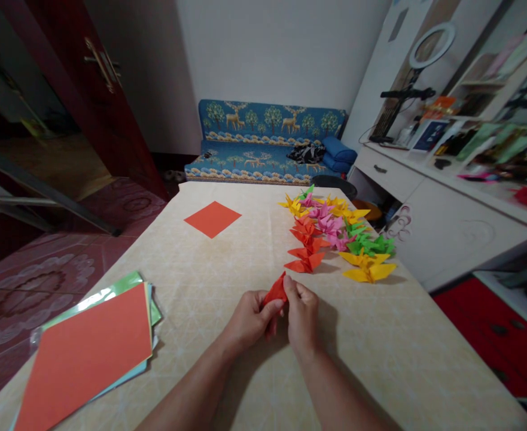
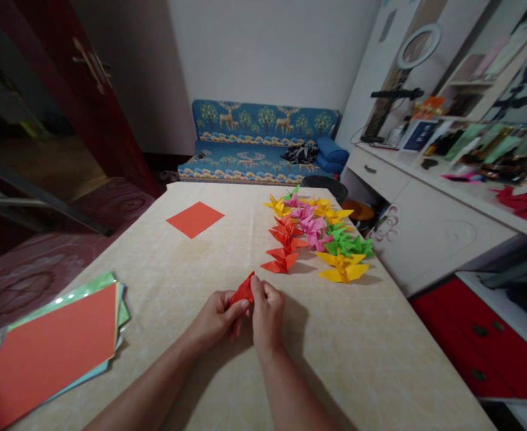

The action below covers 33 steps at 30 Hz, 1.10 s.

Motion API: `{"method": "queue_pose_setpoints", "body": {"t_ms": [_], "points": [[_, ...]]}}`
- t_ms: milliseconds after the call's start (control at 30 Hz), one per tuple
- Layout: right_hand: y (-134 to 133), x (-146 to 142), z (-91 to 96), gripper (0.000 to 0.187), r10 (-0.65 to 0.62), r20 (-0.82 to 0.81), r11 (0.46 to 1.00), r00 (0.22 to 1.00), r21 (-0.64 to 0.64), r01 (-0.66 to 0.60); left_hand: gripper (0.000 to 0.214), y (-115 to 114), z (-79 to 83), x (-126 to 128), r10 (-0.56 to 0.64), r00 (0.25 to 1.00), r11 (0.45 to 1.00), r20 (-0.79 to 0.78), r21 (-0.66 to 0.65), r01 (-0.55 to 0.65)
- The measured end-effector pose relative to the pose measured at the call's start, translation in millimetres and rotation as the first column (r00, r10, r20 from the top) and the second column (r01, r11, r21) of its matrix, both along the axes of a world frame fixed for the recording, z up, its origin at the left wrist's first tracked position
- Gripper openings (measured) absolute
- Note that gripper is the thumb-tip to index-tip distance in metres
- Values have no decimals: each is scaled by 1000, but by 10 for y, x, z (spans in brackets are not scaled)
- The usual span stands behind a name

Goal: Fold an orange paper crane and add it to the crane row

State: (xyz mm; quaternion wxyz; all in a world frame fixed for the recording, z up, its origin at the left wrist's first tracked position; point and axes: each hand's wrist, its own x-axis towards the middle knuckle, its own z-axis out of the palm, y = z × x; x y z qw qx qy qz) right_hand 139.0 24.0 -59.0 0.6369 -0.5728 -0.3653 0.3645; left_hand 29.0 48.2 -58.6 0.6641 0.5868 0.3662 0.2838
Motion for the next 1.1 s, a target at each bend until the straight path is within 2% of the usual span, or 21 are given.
{"method": "queue_pose_setpoints", "body": {"t_ms": [100, 167, 267, 367, 467, 567, 667, 800, 967, 1100], "points": [[6, -20, 8, 48, -47, -105, 999, 993, 1, 48, 40, -15, 9, 0, -39, 999, 999, -12, -3, 39], [10, -21, 14, 46, -29, -158, 999, 987, 14, 31, 40, -14, 14, -4, -44, 999, 999, -25, 0, 44], [11, -3, 12, 36, 17, -82, 1000, 996, 4, -17, 41, 1, 22, -4, -18, 999, 1000, -28, 12, 18], [12, 21, -16, 32, -19, 4, 1000, 1000, -5, 19, 38, 25, 40, 15, 73, 996, 997, 48, 2, -73], [14, 17, -40, 34, -38, -58, 999, 998, -19, 37, 32, 50, 62, 33, 228, 963, 973, 145, -46, -224], [11, -23, -24, 34, 31, -117, 999, 993, -14, -33, 33, 63, 62, 25, 365, 905, 931, 221, -107, -349], [0, -64, 22, 33, 107, -97, 994, 990, 47, -103, 37, 68, 32, 0, 423, 865, 906, 268, -142, -399], [-17, -86, 79, 23, 138, -36, 987, 990, 85, -135, 39, 77, -12, -27, 467, 843, 884, 266, -151, -442], [-15, -86, 88, 23, 120, -8, 989, 993, 91, -119, 36, 70, 22, -31, 457, 842, 890, 289, -142, -434], [5, -42, 86, 27, 6, -42, 997, 999, 75, -3, 28, 58, 99, -21, 347, 902, 937, 258, -147, -318]]}}
